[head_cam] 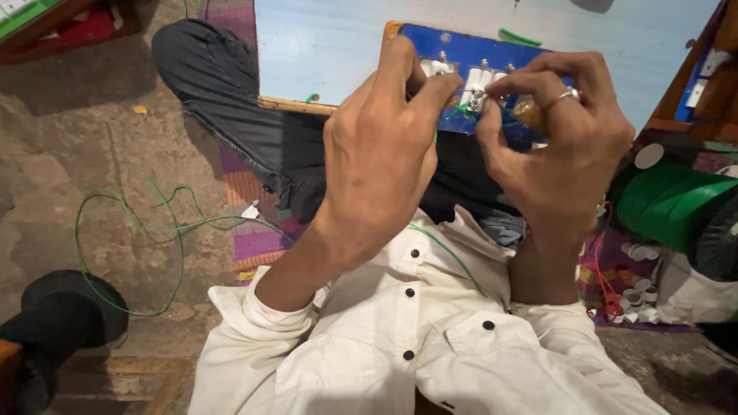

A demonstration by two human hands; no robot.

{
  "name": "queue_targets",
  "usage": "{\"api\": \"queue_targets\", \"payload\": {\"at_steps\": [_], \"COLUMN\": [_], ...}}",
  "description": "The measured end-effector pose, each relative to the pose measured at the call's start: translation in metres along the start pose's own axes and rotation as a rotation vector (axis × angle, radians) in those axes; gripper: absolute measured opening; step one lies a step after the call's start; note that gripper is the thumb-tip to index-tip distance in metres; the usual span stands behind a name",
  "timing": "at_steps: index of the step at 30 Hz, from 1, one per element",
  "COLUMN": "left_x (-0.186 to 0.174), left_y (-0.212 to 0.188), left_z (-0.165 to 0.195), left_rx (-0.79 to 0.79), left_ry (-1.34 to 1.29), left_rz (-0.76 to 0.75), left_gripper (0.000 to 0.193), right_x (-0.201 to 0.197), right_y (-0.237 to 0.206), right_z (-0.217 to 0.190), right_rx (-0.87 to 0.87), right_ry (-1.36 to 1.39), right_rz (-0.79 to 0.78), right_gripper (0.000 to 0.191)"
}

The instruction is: The person sits on the floor and wires a blue electrical board with three white sockets using green wire. They use pliers to strip wire ends and a screwdriver to tighten connections at the socket terminals. The person repeatedly strips, inserts, and secures wire segments between the sockets.

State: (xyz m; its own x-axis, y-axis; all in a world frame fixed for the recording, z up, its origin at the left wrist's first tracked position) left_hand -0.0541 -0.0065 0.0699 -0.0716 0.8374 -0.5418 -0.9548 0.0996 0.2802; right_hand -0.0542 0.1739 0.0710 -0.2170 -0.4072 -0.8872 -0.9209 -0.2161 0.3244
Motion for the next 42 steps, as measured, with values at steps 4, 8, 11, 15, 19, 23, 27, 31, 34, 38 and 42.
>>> {"api": "queue_targets", "payload": {"at_steps": [4,8,11,15,19,23,27,31,34,38,42], "left_x": [0.002,0.006,0.011,0.018,0.025,0.030,0.027,0.027,0.035,0.046,0.045], "left_y": [-0.002,-0.002,0.002,0.006,-0.002,-0.008,-0.008,-0.003,0.000,0.002,0.001], "left_z": [0.000,0.001,0.005,0.014,0.015,0.011,0.006,0.000,-0.001,-0.001,0.002], "left_rx": [-0.026,-0.032,-0.048,0.041,0.025,0.024,0.067,0.159,0.145,0.102,0.097], "left_ry": [-0.015,0.016,0.058,0.106,0.147,0.065,0.019,0.047,-0.057,-0.101,-0.094], "left_rz": [0.013,0.003,-0.023,0.020,-0.131,-0.095,-0.077,-0.104,-0.006,0.136,0.202], "left_gripper": [0.021,0.020,0.022,0.025,0.028,0.030,0.036,0.047,0.035,0.021,0.013], "right_x": [0.003,0.011,0.015,0.000,-0.011,0.011,0.031,0.038,0.040,0.041,0.035], "right_y": [-0.003,-0.008,-0.008,-0.008,-0.016,-0.022,-0.025,-0.020,-0.015,-0.015,-0.020], "right_z": [0.005,0.010,0.012,0.016,0.023,0.034,0.045,0.048,0.047,0.046,0.038], "right_rx": [-0.007,0.001,0.014,0.070,0.212,-0.036,-0.201,-0.285,-0.316,-0.265,-0.203], "right_ry": [0.032,0.027,-0.036,0.290,0.712,0.769,0.708,0.676,0.652,0.572,0.518], "right_rz": [0.001,0.018,0.009,-0.117,-0.069,0.386,0.555,0.618,0.617,0.587,0.588], "right_gripper": [0.017,0.018,0.018,0.027,0.033,0.033,0.033,0.033,0.033,0.031,0.030]}}
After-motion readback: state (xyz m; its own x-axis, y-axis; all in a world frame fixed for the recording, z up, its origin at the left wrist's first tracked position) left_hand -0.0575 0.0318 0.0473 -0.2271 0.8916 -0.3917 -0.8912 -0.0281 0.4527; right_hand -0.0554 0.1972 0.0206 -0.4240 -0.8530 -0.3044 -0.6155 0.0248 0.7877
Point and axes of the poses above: each hand's wrist, its own y-axis towards the middle knuckle, its own x-axis out of the palm, z = x × y, the point moved 1 cm from there along y, towards the middle knuckle, and after that the axes turned 10 degrees about -y, right-handed, at the moved point
